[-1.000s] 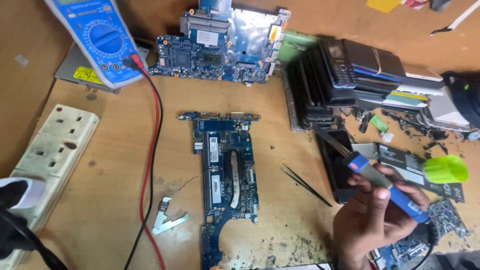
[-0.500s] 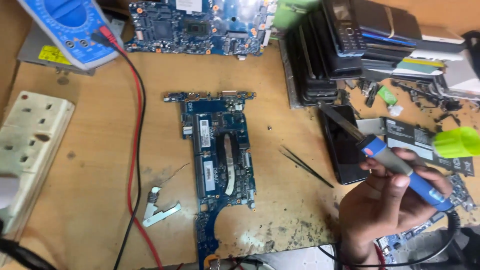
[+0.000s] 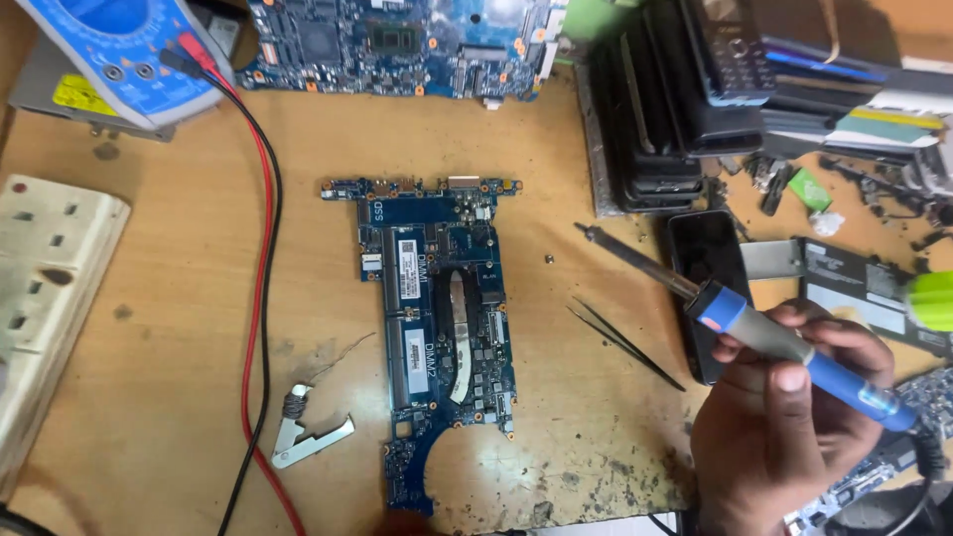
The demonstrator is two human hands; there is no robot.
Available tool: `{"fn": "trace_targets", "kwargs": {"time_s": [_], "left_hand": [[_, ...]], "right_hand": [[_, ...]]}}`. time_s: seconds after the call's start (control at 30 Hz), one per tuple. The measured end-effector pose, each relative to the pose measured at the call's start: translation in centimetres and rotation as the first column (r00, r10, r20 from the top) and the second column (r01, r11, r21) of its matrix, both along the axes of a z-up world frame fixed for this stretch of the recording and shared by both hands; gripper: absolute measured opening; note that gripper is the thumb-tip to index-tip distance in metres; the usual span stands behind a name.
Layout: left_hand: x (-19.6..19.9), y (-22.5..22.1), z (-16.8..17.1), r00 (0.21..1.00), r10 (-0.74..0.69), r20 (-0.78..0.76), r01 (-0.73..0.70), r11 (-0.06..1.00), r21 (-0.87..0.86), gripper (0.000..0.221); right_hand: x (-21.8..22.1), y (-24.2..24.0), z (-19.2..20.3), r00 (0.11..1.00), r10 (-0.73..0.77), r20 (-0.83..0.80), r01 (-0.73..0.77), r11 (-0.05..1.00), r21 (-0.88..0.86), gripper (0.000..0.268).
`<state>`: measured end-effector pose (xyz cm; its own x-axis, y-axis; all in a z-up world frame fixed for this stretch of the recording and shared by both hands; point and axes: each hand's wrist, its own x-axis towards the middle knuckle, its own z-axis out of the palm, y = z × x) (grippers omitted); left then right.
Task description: Soldering small electronic components onto a laptop motherboard at a repair station.
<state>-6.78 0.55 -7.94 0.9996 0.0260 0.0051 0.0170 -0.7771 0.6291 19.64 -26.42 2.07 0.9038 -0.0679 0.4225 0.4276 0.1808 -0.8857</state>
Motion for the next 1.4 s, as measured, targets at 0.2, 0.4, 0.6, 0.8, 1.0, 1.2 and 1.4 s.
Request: {"fn": "trace_targets", "kwargs": {"time_s": [0.2,0.4,0.6,0.8,1.0,1.2,1.4], "left_hand": [[3.0,-1.4,1.9,0.979,0.041,0.202,-0.072,0.986,0.150,0.072],[6.7,-0.9,5.8,0.871,-0.158,0.466,-0.048,0.915,0.401,0.052],[6.6,-1.1,5.7,0.906,-0.045,0.422,-0.086,0.955,0.285,0.042],[7.0,-0.9,5.2,0.891,-0.068,0.449,-0.095,0.939,0.330,0.048],[7.0,-1.1,4.9,0.895,-0.048,0.444,-0.106,0.943,0.315,0.042],[7.4,-1.1,5.4,0.887,-0.036,0.461,-0.118,0.947,0.300,0.037],[7.3,-1.0,5.5,0.899,-0.049,0.434,-0.098,0.945,0.311,0.037]], "right_hand": [[-0.9,0.4,0.6,0.997,0.080,-0.017,-0.080,0.995,-0.054,0.027],[-1.8,1.0,0.8,0.996,-0.060,-0.059,0.044,0.970,-0.237,0.036],[-2.0,1.9,0.4,0.995,-0.094,-0.016,0.085,0.951,-0.299,0.036],[-1.2,1.2,-0.8,0.995,-0.091,0.029,0.096,0.955,-0.282,0.041],[-1.8,1.9,-0.1,0.996,-0.079,-0.037,0.064,0.947,-0.316,0.042],[-1.7,2.4,-0.3,0.997,-0.070,-0.032,0.056,0.947,-0.315,0.041],[-1.4,2.2,-0.6,0.997,-0.076,-0.018,0.066,0.947,-0.316,0.042]]}}
